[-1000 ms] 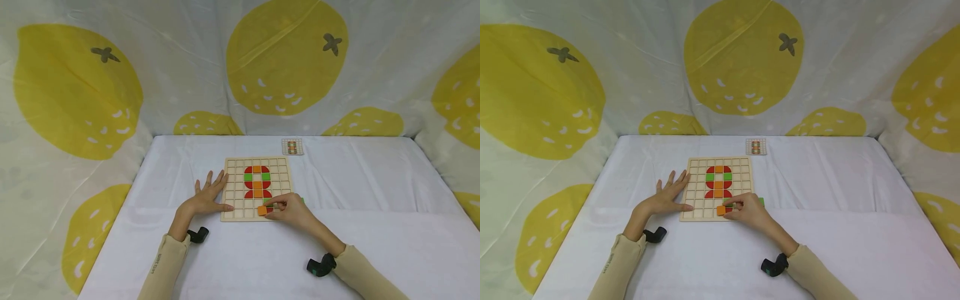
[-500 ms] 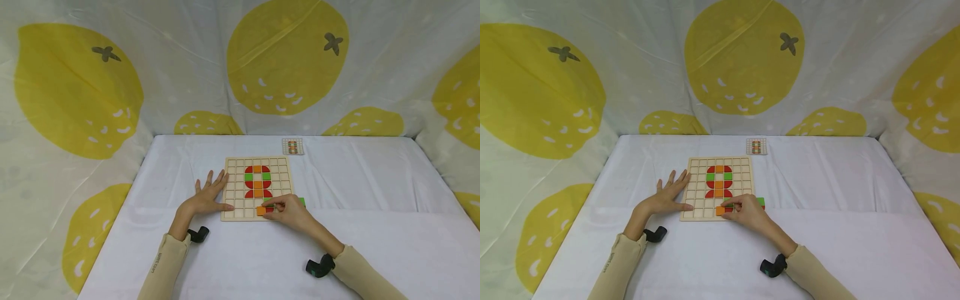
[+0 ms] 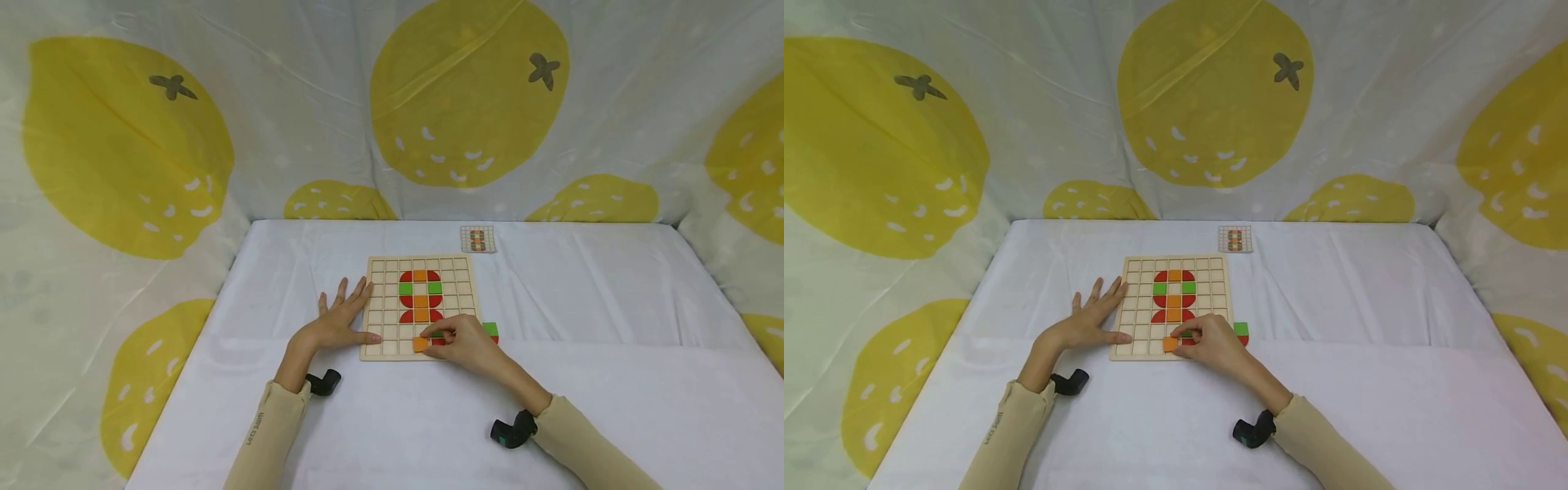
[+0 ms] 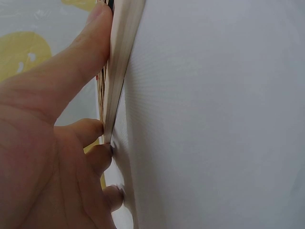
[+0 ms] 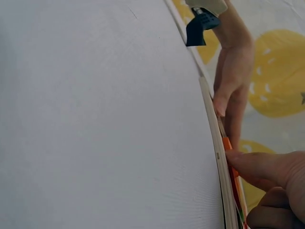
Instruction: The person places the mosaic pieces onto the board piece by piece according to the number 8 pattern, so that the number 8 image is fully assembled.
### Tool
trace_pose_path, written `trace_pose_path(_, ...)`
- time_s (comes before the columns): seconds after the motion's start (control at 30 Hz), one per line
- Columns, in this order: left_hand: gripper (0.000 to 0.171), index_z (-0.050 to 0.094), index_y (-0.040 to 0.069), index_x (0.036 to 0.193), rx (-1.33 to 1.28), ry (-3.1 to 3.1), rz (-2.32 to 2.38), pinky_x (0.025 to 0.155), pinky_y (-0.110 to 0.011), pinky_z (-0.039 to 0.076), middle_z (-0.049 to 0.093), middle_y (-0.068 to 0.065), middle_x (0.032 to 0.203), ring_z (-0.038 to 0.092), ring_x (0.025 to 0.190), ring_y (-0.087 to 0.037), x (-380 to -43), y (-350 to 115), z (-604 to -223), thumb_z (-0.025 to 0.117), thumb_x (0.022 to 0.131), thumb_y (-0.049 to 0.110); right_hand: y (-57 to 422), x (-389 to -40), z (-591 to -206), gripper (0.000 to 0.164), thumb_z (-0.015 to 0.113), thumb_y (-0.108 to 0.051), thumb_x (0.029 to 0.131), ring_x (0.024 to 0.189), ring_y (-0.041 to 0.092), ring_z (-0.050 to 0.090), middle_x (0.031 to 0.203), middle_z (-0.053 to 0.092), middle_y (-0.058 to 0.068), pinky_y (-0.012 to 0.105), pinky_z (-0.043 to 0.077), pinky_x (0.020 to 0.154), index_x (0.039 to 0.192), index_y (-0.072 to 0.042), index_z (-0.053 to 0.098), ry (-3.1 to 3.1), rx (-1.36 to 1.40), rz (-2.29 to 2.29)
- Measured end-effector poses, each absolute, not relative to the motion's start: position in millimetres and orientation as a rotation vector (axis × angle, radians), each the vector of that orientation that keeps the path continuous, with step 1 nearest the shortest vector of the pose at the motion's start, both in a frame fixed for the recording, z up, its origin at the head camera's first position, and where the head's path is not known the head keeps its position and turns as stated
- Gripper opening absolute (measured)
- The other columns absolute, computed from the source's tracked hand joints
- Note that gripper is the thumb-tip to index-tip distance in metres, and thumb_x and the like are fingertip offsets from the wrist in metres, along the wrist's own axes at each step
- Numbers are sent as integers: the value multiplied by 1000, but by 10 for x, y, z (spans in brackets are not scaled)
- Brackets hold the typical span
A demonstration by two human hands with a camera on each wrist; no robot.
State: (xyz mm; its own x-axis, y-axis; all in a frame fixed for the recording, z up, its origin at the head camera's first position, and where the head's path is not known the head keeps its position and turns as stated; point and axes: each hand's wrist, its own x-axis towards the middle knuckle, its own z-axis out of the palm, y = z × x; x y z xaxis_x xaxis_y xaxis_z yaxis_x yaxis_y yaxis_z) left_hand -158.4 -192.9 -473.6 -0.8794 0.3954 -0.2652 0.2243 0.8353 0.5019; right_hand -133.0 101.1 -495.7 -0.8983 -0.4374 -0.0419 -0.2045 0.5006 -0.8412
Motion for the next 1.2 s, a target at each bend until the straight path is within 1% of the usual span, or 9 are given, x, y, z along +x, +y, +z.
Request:
trace_pose_path(0.2, 112, 10, 14, 168, 479, 2656, 668, 117, -79, -14, 0, -7, 176, -17, 160, -43, -1584, -1929, -4737, 79, 88, 51, 1030, -1321, -4911, 18, 90, -17, 79, 53, 8, 31, 56, 32, -6, 20, 24, 53, 95, -16, 81, 2501, -509, -1333)
trace_pose_path(0.33, 112, 10, 14, 168, 483, 2655, 664, 117, -79, -14, -1, -7, 176, -18, 160, -43, -1588, -1935, -4744, 79, 88, 52, 1036, -1317, -4898, 21, 90, -18, 79, 54, 8, 31, 57, 33, -6, 21, 24, 53, 97, -16, 81, 2506, -505, -1324)
trace_pose_path(0.53, 112, 10, 14, 168, 485, 2655, 663, 117, -79, -14, -1, -7, 176, -18, 160, -42, -1593, -1939, -4753, 79, 87, 52, 1026, -1306, -4916, 21, 89, -20, 81, 52, 7, 28, 55, 30, -7, 20, 22, 52, 100, -16, 82, 2513, -540, -1315)
trace_pose_path(0.7, 112, 10, 15, 168, 480, 2650, 660, 117, -78, -15, -2, -6, 176, -18, 160, -42, -1591, -1938, -4742, 79, 87, 52, 1030, -1298, -4886, 19, 88, -18, 82, 51, 6, 28, 53, 31, -8, 19, 21, 51, 100, -14, 82, 2525, -558, -1297)
trace_pose_path(0.93, 112, 10, 15, 168, 470, 2652, 660, 118, -77, -15, -2, -6, 176, -18, 160, -41, -1588, -1936, -4740, 79, 87, 53, 1018, -1281, -4897, 18, 88, -19, 82, 51, 3, 29, 54, 32, -10, 18, 21, 52, 99, -15, 83, 2595, -630, -1234)
trace_pose_path(1.2, 112, 9, 16, 168, 477, 2652, 656, 118, -77, -15, -2, -5, 176, -19, 160, -41, -1591, -1941, -4741, 78, 88, 53, 1018, -1269, -4887, 20, 88, -19, 83, 51, 3, 28, 54, 31, -9, 18, 19, 51, 102, -15, 84, 2624, -635, -1202)
